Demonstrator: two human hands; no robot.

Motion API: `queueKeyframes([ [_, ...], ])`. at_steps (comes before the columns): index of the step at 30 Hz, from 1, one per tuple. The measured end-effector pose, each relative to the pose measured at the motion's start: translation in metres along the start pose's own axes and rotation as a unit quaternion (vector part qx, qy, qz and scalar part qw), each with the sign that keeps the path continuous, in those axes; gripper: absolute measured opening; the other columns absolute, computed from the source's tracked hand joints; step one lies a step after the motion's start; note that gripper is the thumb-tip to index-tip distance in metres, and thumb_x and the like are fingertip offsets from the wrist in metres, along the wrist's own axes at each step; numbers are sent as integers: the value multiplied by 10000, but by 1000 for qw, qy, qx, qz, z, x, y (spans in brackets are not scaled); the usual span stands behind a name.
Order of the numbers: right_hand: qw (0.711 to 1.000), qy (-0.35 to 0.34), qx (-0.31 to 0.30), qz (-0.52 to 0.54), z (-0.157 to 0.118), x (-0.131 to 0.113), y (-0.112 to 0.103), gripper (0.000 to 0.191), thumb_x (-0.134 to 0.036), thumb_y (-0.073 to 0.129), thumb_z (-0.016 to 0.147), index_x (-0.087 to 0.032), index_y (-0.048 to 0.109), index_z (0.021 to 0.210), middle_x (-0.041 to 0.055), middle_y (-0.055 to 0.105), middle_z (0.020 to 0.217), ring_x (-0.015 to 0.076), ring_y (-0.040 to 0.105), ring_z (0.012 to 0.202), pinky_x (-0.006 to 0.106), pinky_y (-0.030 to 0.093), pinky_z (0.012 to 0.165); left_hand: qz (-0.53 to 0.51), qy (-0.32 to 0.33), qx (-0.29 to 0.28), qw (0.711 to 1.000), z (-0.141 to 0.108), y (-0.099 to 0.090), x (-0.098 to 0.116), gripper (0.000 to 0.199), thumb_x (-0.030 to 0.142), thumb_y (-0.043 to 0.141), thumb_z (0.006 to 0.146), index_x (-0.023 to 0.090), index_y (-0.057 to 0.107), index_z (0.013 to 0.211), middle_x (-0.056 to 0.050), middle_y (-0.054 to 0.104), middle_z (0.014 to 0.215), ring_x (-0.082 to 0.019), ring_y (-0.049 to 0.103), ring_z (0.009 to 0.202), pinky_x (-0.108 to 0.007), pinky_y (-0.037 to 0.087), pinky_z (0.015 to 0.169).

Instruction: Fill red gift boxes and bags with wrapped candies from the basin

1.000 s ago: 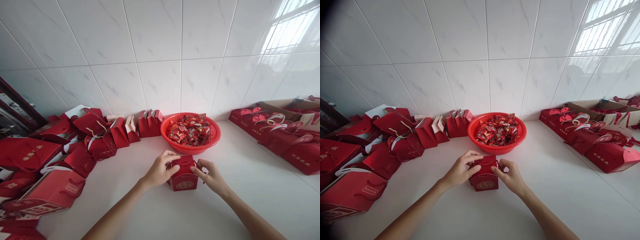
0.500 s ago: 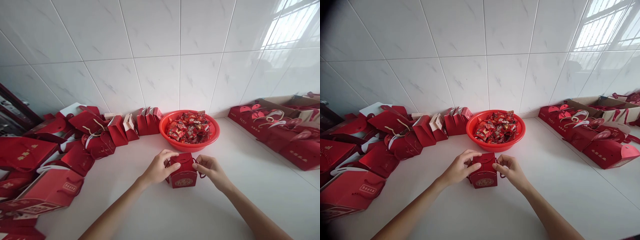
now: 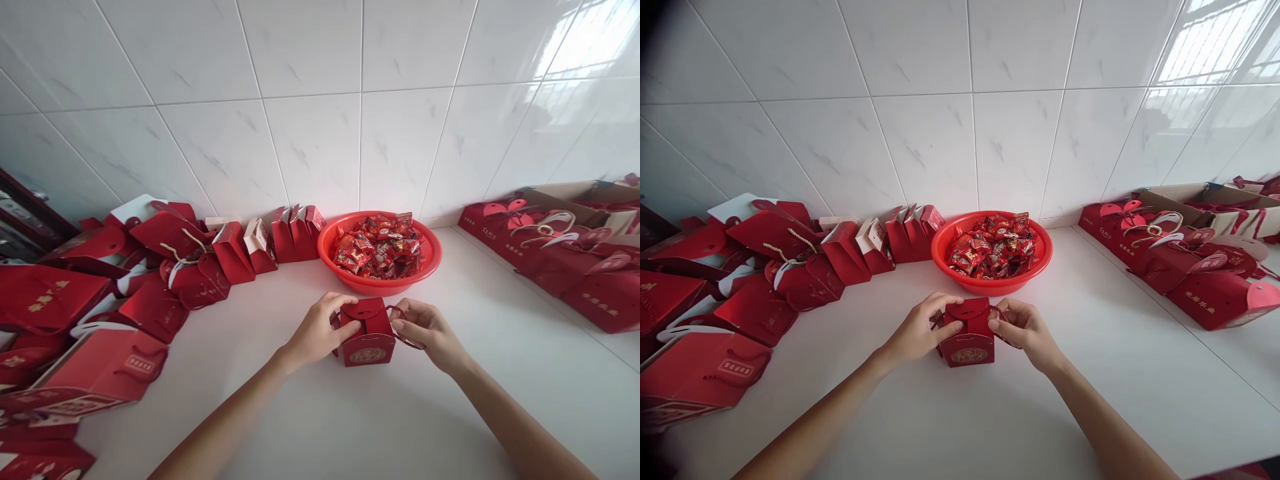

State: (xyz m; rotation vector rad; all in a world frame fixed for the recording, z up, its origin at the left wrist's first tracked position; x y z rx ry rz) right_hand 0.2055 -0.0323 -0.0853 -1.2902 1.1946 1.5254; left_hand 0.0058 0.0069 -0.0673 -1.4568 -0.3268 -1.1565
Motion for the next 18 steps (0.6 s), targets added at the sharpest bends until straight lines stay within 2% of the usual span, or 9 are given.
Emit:
queueKeyframes([
  [4, 997, 21, -34, -59, -1, 4, 4, 460, -608, 734, 775, -174, 588, 742, -32, 481, 615, 66, 293, 507, 233, 186, 464, -3, -1, -7, 1000, 0, -1, 1, 369, 408, 653, 866, 212, 691, 1176, -95, 671, 1154, -155, 625, 784, -307, 547, 734],
  [7, 996, 10, -47, -75, -1, 4, 7, 499, -654, 729, 751, -176, 585, 750, -31, 477, 620, 69, 310, 509, 229, 214, 454, -7, -1, -8, 1000, 0, -1, 0, 367, 429, 654, 869, 223, 698, 1170, -90, 683, 1150, -161, 628, 788, -309, 550, 735],
  [9, 995, -2, -23, -93, 0, 4, 6, 485, -635, 751, 740, -183, 575, 747, -32, 485, 622, 76, 344, 509, 227, 256, 449, -7, -1, -8, 1000, 0, -1, 0, 369, 411, 658, 864, 220, 695, 1177, -88, 688, 1147, -164, 630, 791, -314, 552, 748],
  [13, 988, -23, 83, -131, 1, 6, 1, 458, -600, 755, 765, -203, 529, 737, -26, 522, 609, 107, 443, 540, 239, 358, 482, -23, -15, -3, 1000, 0, -1, 2, 344, 432, 562, 929, 216, 706, 1156, -85, 690, 1169, -187, 653, 896, -322, 548, 826],
  [16, 985, -24, 107, -134, 1, 10, 1, 477, -619, 756, 755, -215, 502, 737, -34, 515, 584, 112, 451, 518, 245, 382, 473, -49, -36, -11, 998, 0, -2, 3, 384, 485, 499, 960, 222, 720, 1132, -81, 689, 1176, -213, 654, 1010, -323, 544, 852],
  [18, 985, -20, 110, -129, 1, 13, 2, 500, -638, 754, 744, -221, 478, 722, -29, 520, 589, 117, 459, 512, 254, 393, 467, -43, -43, -15, 998, -1, -1, 3, 364, 476, 579, 914, 227, 715, 1142, -71, 692, 1149, -209, 658, 966, -320, 546, 822],
])
Point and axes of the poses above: each hand's wrist, its own z-axis towards the middle knuckle, its own y-axis out of the palm, x = y × z, the point moved 5 cm from there along z, towards the middle knuckle
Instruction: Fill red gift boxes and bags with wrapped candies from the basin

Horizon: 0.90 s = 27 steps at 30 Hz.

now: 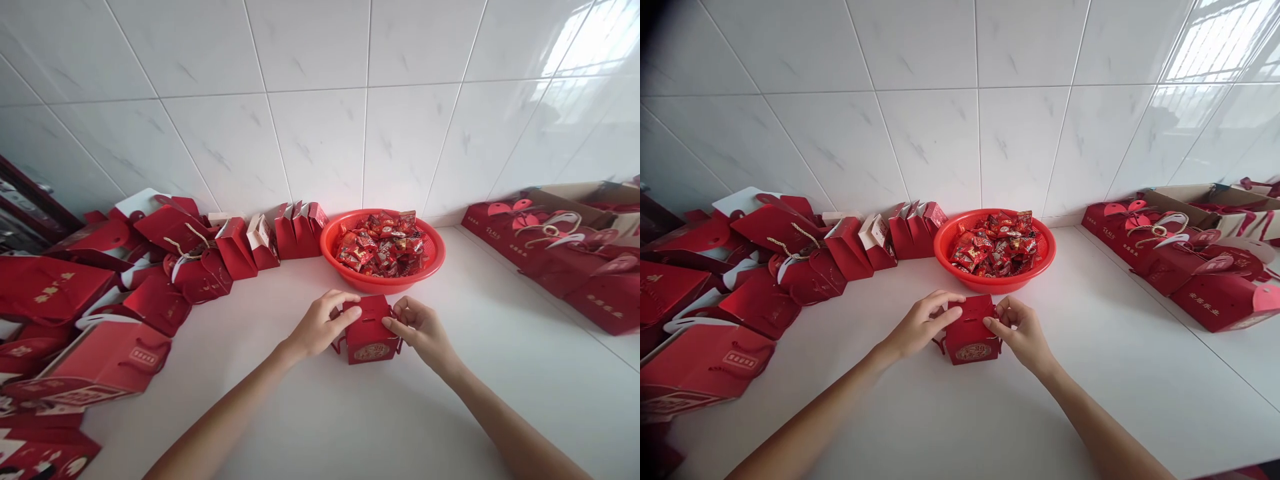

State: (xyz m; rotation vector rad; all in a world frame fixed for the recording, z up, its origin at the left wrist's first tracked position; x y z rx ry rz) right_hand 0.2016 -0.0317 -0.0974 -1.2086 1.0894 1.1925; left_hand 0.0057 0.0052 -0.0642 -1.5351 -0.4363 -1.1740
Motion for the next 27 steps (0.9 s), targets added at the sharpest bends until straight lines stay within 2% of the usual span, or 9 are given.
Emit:
queueKeyframes([
  [3, 1000, 13, -3, -5, 0, 1, 0, 547, -667, 745, 733, -227, 430, 660, -23, 499, 578, 121, 452, 514, 259, 390, 457, 7, -4, 5, 1000, -1, 2, -1, 361, 395, 681, 832, 224, 693, 1149, -54, 700, 1081, -186, 654, 861, -304, 543, 765],
  [7, 999, 26, -20, -4, 1, -1, -1, 566, -665, 750, 723, -222, 420, 601, -24, 459, 572, 114, 412, 525, 252, 360, 453, -17, -22, 7, 1000, -1, 8, -3, 320, 350, 679, 821, 220, 665, 1113, -45, 715, 1042, -182, 650, 837, -296, 535, 737],
  [10, 997, 24, -36, 57, 2, -7, -4, 532, -633, 756, 728, -212, 461, 592, -17, 475, 565, 119, 421, 540, 259, 361, 485, -48, -39, 11, 998, -1, 10, -4, 309, 310, 689, 794, 219, 648, 1086, -34, 717, 1036, -180, 657, 844, -285, 538, 729],
  [13, 992, 7, -26, 126, 3, -15, -11, 491, -588, 742, 755, -217, 466, 590, -14, 491, 540, 129, 438, 543, 277, 384, 527, -91, -49, 11, 995, 0, 12, -4, 311, 298, 703, 775, 224, 642, 1071, -34, 718, 1088, -186, 680, 876, -272, 550, 711],
  [17, 986, -26, -15, 164, 2, -26, -21, 425, -547, 726, 780, -220, 492, 641, -1, 566, 614, 106, 390, 480, 284, 365, 490, -111, -57, 7, 992, 0, 14, -5, 326, 307, 719, 763, 223, 637, 1068, -35, 721, 1088, -191, 694, 873, -267, 559, 696],
  [21, 996, -49, -46, 55, 0, -26, -14, 317, -519, 735, 791, -210, 668, 820, 56, 691, 827, 108, 424, 509, 280, 363, 462, -101, -48, 13, 994, 1, 14, -5, 319, 295, 709, 757, 226, 644, 1062, -29, 712, 1109, -183, 681, 870, -267, 553, 711],
  [24, 993, -62, -91, -43, -2, -22, -2, 280, -485, 694, 841, -207, 711, 871, 57, 705, 826, 137, 500, 589, 285, 416, 522, -80, -44, 20, 996, 1, 14, -5, 319, 273, 700, 750, 229, 649, 1062, -20, 705, 1122, -178, 666, 887, -274, 545, 756],
  [27, 986, -91, -99, -103, -3, -19, 6, 278, -471, 638, 882, -205, 709, 850, 58, 708, 834, 165, 554, 672, 289, 446, 572, -68, -42, 26, 997, 1, 14, -5, 316, 253, 693, 743, 231, 646, 1055, -8, 704, 1089, -172, 659, 872, -278, 543, 775],
])
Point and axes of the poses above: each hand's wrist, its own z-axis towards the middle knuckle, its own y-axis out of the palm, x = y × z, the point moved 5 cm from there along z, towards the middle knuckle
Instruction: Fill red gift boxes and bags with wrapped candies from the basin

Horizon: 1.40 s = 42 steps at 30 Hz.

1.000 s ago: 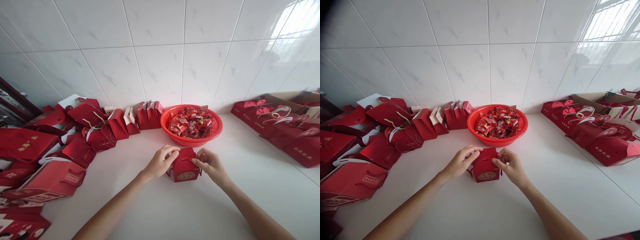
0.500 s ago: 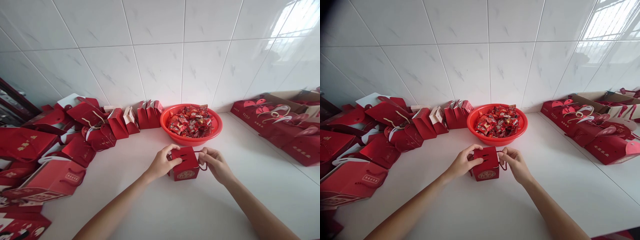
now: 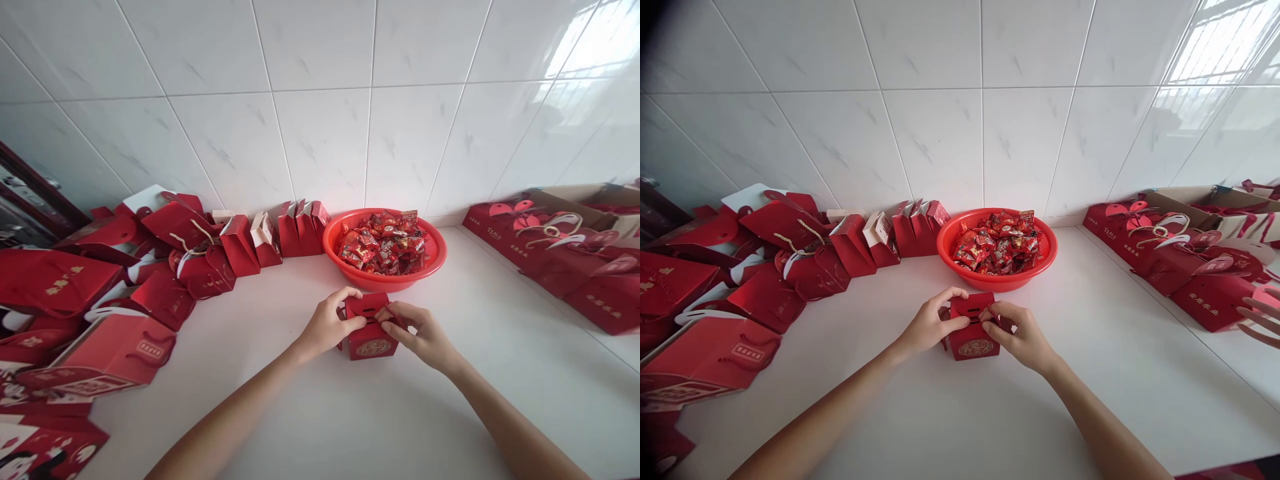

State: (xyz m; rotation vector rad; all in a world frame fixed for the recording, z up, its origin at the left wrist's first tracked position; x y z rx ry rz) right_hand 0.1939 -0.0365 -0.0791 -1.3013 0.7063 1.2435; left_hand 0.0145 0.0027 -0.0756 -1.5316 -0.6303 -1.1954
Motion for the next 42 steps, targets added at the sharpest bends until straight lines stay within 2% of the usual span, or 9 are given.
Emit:
queueKeyframes([
  [6, 999, -15, 30, -14, -1, -4, -3, 322, -508, 629, 879, -206, 697, 789, 69, 719, 865, 171, 553, 682, 287, 432, 566, 17, 7, -5, 1000, 0, -3, 0, 338, 345, 702, 781, 234, 660, 1097, -37, 693, 1146, -185, 666, 903, -291, 552, 775],
  [13, 994, 19, 63, 93, -3, -2, -11, 342, -535, 716, 808, -198, 700, 753, 58, 696, 813, 124, 484, 558, 264, 365, 464, 37, 30, -4, 999, 0, -10, 5, 353, 401, 697, 817, 230, 701, 1126, -74, 691, 1180, -204, 676, 926, -317, 566, 804],
  [18, 979, 33, 90, 182, -1, 1, -19, 336, -509, 781, 745, -198, 679, 672, 52, 668, 732, 124, 465, 537, 282, 370, 484, 40, -10, -10, 999, 1, -30, 11, 456, 447, 708, 800, 227, 683, 1199, -83, 661, 1251, -190, 682, 828, -314, 563, 719],
  [23, 964, 8, 109, 243, 1, -13, -33, 296, -478, 799, 730, -221, 679, 646, 35, 647, 677, 148, 496, 580, 320, 447, 585, -110, -50, -55, 991, -3, -60, 34, 390, 396, 698, 797, 189, 694, 1127, -97, 676, 1207, -110, 620, 667, -305, 546, 700],
  [26, 962, -2, 116, 248, 3, -27, -41, 271, -480, 796, 725, -232, 690, 698, 38, 652, 679, 185, 555, 632, 351, 488, 645, -233, 7, -71, 970, -12, -73, 58, 330, 362, 704, 810, 181, 704, 1086, -109, 679, 1224, -175, 686, 833, -377, 556, 861],
  [29, 969, -16, 97, 225, 8, -48, -44, 267, -458, 775, 761, -228, 656, 695, 40, 668, 694, 201, 601, 689, 359, 507, 711, -277, 74, -88, 954, -23, -75, 76, 315, 347, 707, 845, 192, 697, 1119, -118, 665, 1283, -287, 675, 1108, -466, 491, 1030],
  [32, 984, -20, 61, 165, 14, -71, -35, 253, -414, 744, 821, -210, 652, 704, 39, 677, 737, 183, 606, 730, 323, 497, 727, -257, 111, -106, 954, -33, -67, 85, 360, 358, 689, 890, 223, 659, 1223, -118, 602, 1400, -353, 550, 1324, -509, 426, 1112],
  [37, 999, -24, -15, 33, 23, -97, 5, 226, -379, 706, 847, -176, 668, 754, 24, 646, 733, 148, 547, 668, 283, 440, 621, -218, 116, -165, 955, -47, -43, 88, 618, 422, 692, 898, 279, 477, 1459, -98, 411, 1592, -354, 331, 1493, -504, 346, 1194],
  [42, 999, -40, 5, 31, 30, -99, 32, 167, -310, 662, 851, -173, 638, 759, 4, 628, 698, 142, 560, 650, 271, 436, 599, -117, 121, -140, 976, -56, -34, 85, 808, 416, 726, 871, 312, 323, 1564, -69, 281, 1660, -351, 224, 1536, -528, 284, 1233],
])
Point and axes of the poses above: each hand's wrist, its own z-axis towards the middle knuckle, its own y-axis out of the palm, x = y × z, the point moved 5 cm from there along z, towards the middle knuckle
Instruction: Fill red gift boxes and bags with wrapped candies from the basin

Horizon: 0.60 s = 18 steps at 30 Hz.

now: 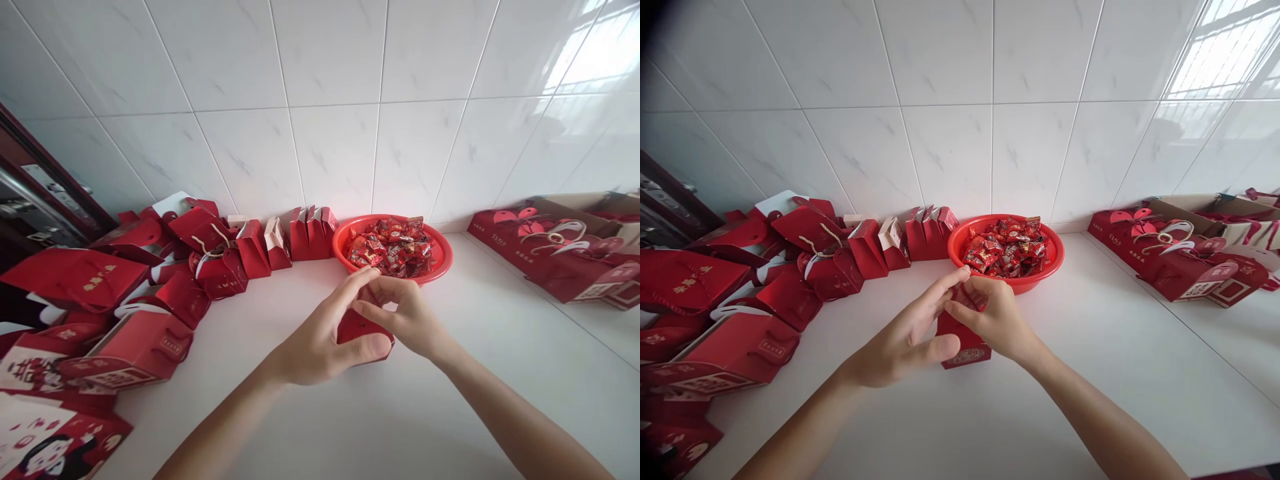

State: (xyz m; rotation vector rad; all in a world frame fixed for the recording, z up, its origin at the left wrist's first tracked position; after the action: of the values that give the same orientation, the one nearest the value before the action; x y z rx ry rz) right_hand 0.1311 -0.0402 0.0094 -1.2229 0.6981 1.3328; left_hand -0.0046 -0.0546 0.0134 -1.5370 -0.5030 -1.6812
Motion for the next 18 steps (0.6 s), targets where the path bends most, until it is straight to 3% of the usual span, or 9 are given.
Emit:
queueKeyframes([
  [5, 999, -14, 24, 25, 3, 5, 6, 147, -243, 613, 826, -178, 587, 696, -10, 596, 663, 130, 535, 624, 268, 431, 599, 44, 2, 23, 999, -3, -2, -3, 865, 372, 767, 832, 335, 313, 1568, -67, 307, 1647, -361, 274, 1517, -539, 343, 1209],
  [11, 991, 23, 82, 107, 2, 12, 1, 243, -289, 661, 764, -206, 475, 633, -25, 556, 621, 133, 537, 612, 256, 445, 583, 148, 15, 116, 982, 5, -6, -11, 765, 279, 753, 825, 333, 393, 1497, -80, 497, 1487, -278, 550, 1309, -450, 503, 1089],
  [15, 975, 54, 96, 192, 0, 18, 1, 250, -333, 684, 773, -217, 482, 681, 4, 662, 684, 168, 632, 674, 296, 519, 681, 240, 19, 188, 952, 12, -6, -29, 712, 214, 751, 783, 293, 455, 1426, -99, 550, 1335, -255, 617, 1145, -427, 568, 949],
  [18, 968, 62, 111, 217, -2, 22, -1, 259, -343, 696, 775, -222, 480, 698, 7, 673, 683, 170, 636, 687, 295, 516, 692, 277, 8, 190, 942, 17, -5, -46, 661, 211, 744, 770, 272, 499, 1381, -100, 550, 1282, -269, 593, 1164, -449, 553, 962],
])
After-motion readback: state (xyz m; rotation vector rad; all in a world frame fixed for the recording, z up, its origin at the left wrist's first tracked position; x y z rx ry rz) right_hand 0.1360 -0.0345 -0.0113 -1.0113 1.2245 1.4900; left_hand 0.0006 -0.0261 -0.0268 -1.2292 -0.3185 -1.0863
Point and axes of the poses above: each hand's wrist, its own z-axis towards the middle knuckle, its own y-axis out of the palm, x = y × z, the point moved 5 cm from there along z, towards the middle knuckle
